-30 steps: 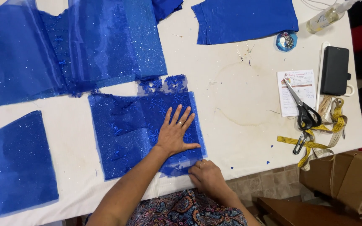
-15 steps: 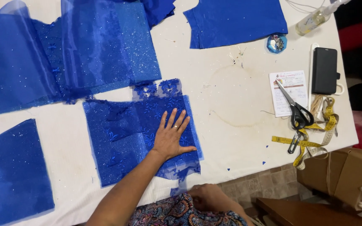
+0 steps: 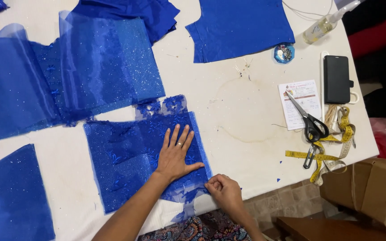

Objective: The person aligns a piece of blue lace fabric onto a larger blue glittery fabric piece on a white table. They smooth the layers and secure them by inserting pins along the edges and center of the fabric.

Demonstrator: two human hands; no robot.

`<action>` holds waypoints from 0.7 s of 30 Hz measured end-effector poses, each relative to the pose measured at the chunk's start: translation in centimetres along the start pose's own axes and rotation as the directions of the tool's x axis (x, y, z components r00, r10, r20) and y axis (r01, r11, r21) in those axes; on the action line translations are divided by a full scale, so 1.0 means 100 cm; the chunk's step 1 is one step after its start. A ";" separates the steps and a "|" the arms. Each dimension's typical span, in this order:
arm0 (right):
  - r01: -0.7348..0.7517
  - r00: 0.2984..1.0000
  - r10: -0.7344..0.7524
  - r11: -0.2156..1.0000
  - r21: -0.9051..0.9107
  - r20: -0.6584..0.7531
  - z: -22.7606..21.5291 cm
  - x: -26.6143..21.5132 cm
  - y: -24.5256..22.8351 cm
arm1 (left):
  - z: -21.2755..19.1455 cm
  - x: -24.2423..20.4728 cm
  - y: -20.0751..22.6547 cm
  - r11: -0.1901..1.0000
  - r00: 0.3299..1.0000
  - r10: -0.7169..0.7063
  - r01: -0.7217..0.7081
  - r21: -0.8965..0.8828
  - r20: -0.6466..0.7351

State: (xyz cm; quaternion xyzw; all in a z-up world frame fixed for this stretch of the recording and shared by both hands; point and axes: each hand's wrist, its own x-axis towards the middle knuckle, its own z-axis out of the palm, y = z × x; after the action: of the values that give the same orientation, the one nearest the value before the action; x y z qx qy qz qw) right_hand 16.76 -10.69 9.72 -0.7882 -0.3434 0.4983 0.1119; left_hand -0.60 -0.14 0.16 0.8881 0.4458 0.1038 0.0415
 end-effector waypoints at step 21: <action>0.082 0.992 -0.100 0.971 -0.224 -0.071 0.018 0.028 0.043 | 0.011 0.023 -0.020 0.999 0.999 0.034 -0.034 0.019 -0.005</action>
State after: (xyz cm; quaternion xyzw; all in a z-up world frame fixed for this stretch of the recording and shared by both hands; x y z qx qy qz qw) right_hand 17.77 -12.33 4.61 -0.7989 -0.4276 0.4187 0.0602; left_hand -0.61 2.91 -0.89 0.8956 0.4319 0.1025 0.0300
